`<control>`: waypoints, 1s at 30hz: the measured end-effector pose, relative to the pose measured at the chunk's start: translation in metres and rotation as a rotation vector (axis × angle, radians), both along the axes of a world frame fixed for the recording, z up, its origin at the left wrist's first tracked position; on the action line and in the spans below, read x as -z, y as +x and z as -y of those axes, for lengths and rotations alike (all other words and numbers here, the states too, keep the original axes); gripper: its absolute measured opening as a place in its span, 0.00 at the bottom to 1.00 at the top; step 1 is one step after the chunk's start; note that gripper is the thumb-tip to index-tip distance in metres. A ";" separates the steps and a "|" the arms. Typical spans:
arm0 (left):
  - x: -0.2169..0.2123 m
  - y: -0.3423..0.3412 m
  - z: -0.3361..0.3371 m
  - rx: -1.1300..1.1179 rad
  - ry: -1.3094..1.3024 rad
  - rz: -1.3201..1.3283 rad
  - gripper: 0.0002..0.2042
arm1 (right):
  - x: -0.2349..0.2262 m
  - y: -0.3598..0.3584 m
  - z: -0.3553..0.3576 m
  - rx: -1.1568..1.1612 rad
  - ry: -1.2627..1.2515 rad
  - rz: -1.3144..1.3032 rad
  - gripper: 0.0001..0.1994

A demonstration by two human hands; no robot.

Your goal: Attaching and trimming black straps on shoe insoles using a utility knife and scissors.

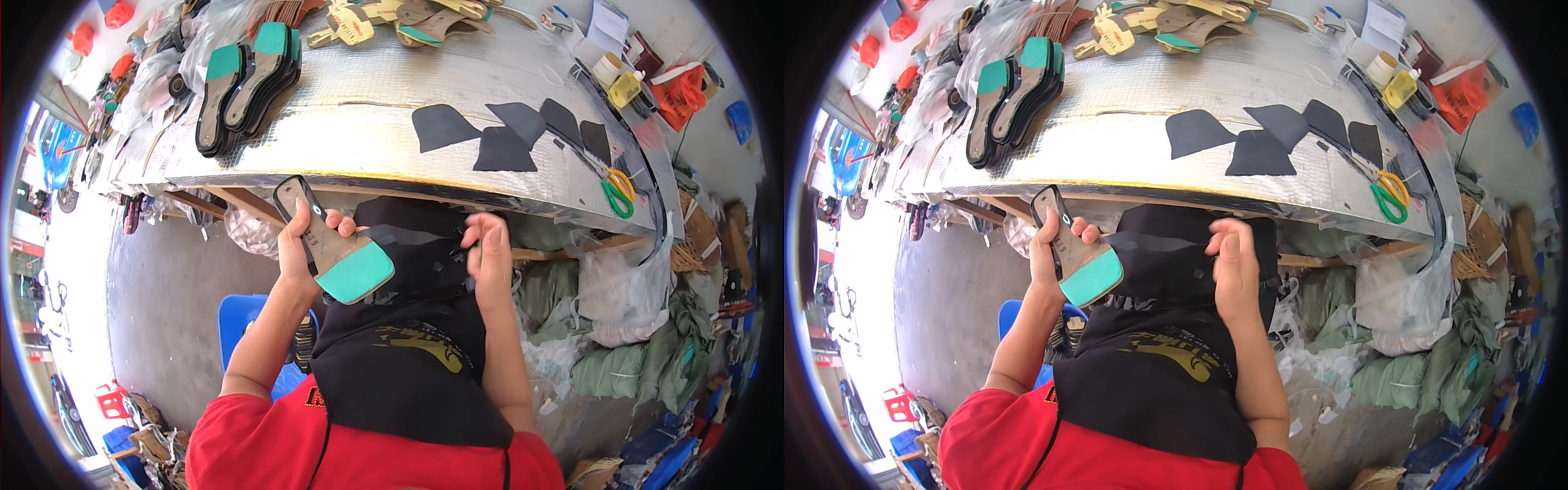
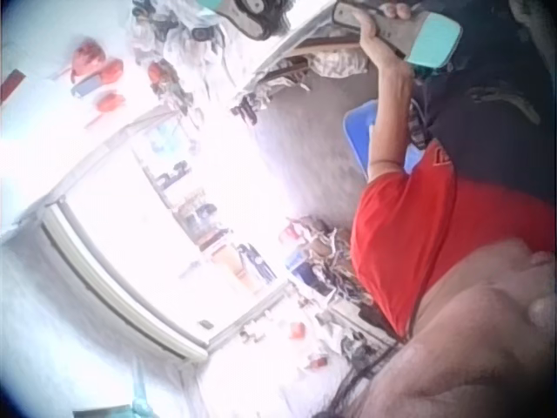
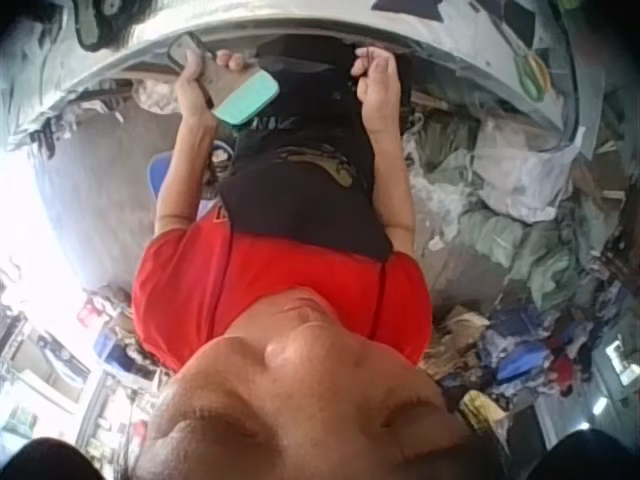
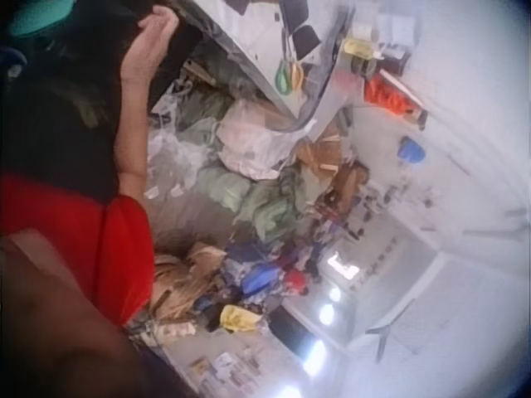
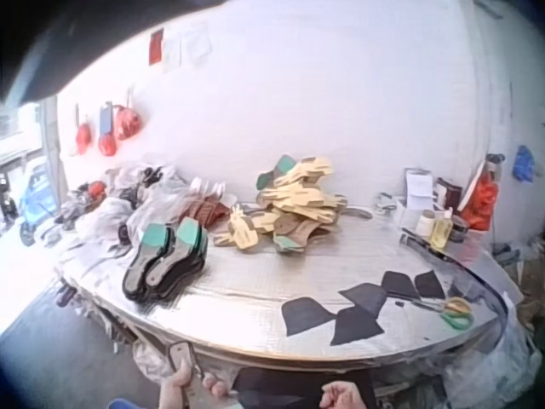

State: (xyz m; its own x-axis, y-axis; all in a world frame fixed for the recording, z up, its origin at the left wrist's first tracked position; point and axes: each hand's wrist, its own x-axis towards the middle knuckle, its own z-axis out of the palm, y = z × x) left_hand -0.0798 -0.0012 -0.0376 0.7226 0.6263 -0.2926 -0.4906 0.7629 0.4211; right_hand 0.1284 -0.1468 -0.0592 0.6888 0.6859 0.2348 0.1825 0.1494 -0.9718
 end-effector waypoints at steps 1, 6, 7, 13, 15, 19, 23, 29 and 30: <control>0.002 -0.002 0.001 -0.042 -0.006 -0.022 0.26 | -0.002 -0.007 0.006 -0.229 -0.063 -0.305 0.16; 0.009 -0.005 0.006 -0.090 0.014 0.003 0.26 | 0.003 -0.060 0.000 -0.709 -0.219 -0.986 0.17; 0.011 -0.006 0.008 -0.096 0.004 0.024 0.26 | 0.006 -0.065 -0.004 -0.720 -0.150 -1.011 0.17; 0.016 -0.011 0.015 -0.083 0.045 -0.027 0.26 | 0.017 -0.083 -0.027 -0.649 -0.079 -1.157 0.19; 0.017 -0.013 0.014 -0.094 0.043 -0.026 0.25 | 0.019 -0.085 -0.032 -0.610 -0.082 -1.189 0.19; 0.015 -0.014 0.012 -0.087 0.017 -0.124 0.24 | 0.027 -0.080 -0.035 -0.623 -0.102 -1.116 0.18; 0.008 -0.011 0.011 -0.081 -0.009 -0.128 0.24 | 0.033 -0.068 -0.030 -0.782 -0.074 -1.039 0.16; -0.007 -0.002 0.011 0.033 0.375 -0.254 0.26 | 0.028 -0.041 -0.034 -0.731 -0.196 -0.948 0.17; -0.007 0.001 0.012 0.067 0.502 -0.281 0.27 | 0.026 -0.036 -0.035 -0.699 -0.332 -0.916 0.16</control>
